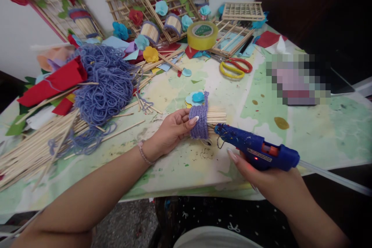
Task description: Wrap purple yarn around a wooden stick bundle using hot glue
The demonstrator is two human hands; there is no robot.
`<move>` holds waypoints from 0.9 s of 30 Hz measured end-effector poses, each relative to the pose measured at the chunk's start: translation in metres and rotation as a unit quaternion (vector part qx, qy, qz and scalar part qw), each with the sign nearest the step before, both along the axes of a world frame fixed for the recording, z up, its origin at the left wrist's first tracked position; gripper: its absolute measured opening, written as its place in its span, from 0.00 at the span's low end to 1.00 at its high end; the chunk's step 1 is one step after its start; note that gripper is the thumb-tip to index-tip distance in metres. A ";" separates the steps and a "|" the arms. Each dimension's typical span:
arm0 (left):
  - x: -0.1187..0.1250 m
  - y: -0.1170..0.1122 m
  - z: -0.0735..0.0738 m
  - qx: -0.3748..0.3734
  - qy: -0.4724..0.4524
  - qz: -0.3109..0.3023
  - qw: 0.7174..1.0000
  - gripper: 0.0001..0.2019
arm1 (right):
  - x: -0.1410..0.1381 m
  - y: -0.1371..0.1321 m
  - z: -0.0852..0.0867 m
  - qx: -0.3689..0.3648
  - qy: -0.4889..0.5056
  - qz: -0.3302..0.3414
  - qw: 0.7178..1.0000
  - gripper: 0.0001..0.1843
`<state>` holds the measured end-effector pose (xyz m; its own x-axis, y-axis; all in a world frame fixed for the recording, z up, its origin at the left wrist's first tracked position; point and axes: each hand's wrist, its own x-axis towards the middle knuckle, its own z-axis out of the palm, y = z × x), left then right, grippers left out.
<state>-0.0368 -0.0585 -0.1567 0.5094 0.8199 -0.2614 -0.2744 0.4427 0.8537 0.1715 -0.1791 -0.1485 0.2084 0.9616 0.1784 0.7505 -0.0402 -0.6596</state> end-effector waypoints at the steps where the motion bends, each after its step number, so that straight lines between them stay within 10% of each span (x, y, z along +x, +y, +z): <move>1: 0.000 0.000 0.000 0.000 0.000 -0.001 1.000 0.20 | 0.001 0.000 -0.001 0.003 -0.002 0.000 1.000 0.04; 11: 0.000 0.000 0.002 -0.003 0.000 0.003 1.000 0.18 | 0.004 -0.003 -0.011 0.015 -0.034 0.038 0.999 0.05; 27: 0.001 -0.005 -0.004 0.071 0.014 0.007 0.997 0.19 | 0.003 0.005 0.020 -0.069 0.081 -0.003 0.994 0.14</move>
<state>-0.0361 -0.0631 -0.1607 0.4920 0.8566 -0.1555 -0.2548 0.3125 0.9151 0.1740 -0.1741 -0.1284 0.2295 0.9733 0.0082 0.6341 -0.1431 -0.7599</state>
